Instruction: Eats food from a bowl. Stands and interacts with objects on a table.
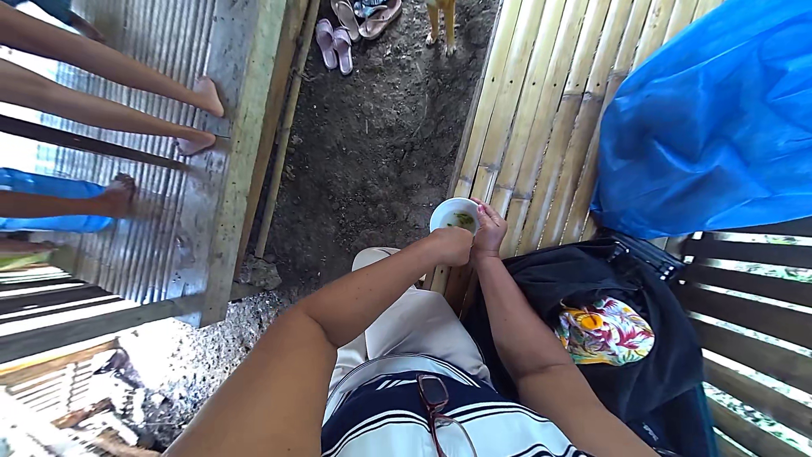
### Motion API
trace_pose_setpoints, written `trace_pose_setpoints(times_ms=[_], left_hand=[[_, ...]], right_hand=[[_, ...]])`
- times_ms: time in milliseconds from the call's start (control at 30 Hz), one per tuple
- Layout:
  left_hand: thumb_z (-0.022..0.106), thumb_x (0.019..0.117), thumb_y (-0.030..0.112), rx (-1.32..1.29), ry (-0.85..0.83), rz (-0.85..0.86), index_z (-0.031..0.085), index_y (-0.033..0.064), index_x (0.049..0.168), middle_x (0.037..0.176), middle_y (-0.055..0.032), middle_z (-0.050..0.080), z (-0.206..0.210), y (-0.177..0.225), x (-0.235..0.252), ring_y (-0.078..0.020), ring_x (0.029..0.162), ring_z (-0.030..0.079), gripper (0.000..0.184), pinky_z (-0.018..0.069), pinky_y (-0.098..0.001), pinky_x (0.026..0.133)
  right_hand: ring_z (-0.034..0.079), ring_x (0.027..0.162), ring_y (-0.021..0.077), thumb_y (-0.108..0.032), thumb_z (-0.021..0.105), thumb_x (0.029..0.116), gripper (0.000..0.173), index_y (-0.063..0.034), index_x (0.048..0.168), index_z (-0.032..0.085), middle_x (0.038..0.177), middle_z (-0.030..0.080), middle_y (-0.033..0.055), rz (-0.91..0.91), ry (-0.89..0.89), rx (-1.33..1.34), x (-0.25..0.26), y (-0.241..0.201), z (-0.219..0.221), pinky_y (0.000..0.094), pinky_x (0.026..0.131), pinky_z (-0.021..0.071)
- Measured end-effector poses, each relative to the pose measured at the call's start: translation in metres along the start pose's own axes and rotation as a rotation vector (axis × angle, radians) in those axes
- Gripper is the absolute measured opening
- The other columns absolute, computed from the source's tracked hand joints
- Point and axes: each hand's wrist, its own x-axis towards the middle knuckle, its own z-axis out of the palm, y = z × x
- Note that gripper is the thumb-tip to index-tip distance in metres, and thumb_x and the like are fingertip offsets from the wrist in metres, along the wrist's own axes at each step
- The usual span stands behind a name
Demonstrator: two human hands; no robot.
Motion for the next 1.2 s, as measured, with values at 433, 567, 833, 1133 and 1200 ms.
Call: trace_pose_setpoints(times_ms=[433, 567, 833, 1133, 1200], left_hand=[[0.065, 0.0947, 0.015, 0.153, 0.103, -0.031, 0.074, 0.0216, 0.120, 0.115, -0.0124, 0.073, -0.018, -0.053, -0.018, -0.0372, 0.111, 0.068, 0.028, 0.0534, -0.0666, 0.085], [0.065, 0.0923, 0.014, 0.182, 0.090, -0.125, 0.075, 0.0160, 0.110, 0.106, -0.0153, 0.073, -0.013, -0.046, -0.020, -0.0399, 0.102, 0.069, 0.020, 0.0536, -0.0667, 0.078], [0.065, 0.0944, 0.018, 0.181, 0.025, -0.074, 0.075, 0.0142, 0.105, 0.104, -0.0157, 0.072, -0.011, -0.043, -0.008, -0.0395, 0.102, 0.069, 0.015, 0.0533, -0.0678, 0.079], [0.061, 0.0959, 0.012, 0.135, 0.037, 0.018, 0.074, 0.0121, 0.108, 0.105, -0.0154, 0.072, -0.010, -0.051, -0.003, -0.0383, 0.104, 0.068, 0.019, 0.0527, -0.0671, 0.083], [0.059, 0.0966, 0.012, 0.118, 0.048, 0.011, 0.074, 0.0129, 0.111, 0.107, -0.0148, 0.073, -0.008, -0.049, -0.004, -0.0377, 0.106, 0.068, 0.021, 0.0528, -0.0662, 0.086]], right_hand=[[0.068, 0.109, 0.0136, -0.008, 0.051, 0.1046, 0.028, 0.0033, 0.119, 0.072, 0.116, 0.073, 0.0140, 0.004, -0.029, 0.012, 0.002, -0.003, -0.001, 0.0321, 0.099, 0.0538], [0.069, 0.109, 0.0142, -0.008, 0.049, 0.1049, 0.029, 0.0026, 0.119, 0.072, 0.115, 0.074, 0.0138, -0.002, -0.045, -0.007, 0.002, -0.003, -0.001, 0.0330, 0.099, 0.0541], [0.069, 0.108, 0.0135, -0.008, 0.050, 0.1044, 0.028, 0.0020, 0.118, 0.073, 0.114, 0.074, 0.0133, 0.003, -0.043, 0.004, 0.003, -0.003, 0.000, 0.0321, 0.099, 0.0540], [0.069, 0.109, 0.0137, -0.008, 0.050, 0.1045, 0.028, 0.0009, 0.117, 0.074, 0.115, 0.074, 0.0124, -0.011, -0.036, -0.023, 0.004, 0.000, 0.000, 0.0329, 0.101, 0.0533], [0.069, 0.110, 0.0138, -0.009, 0.050, 0.1045, 0.028, 0.0006, 0.118, 0.074, 0.115, 0.075, 0.0121, -0.011, -0.037, -0.023, 0.004, 0.000, -0.001, 0.0332, 0.100, 0.0535]])
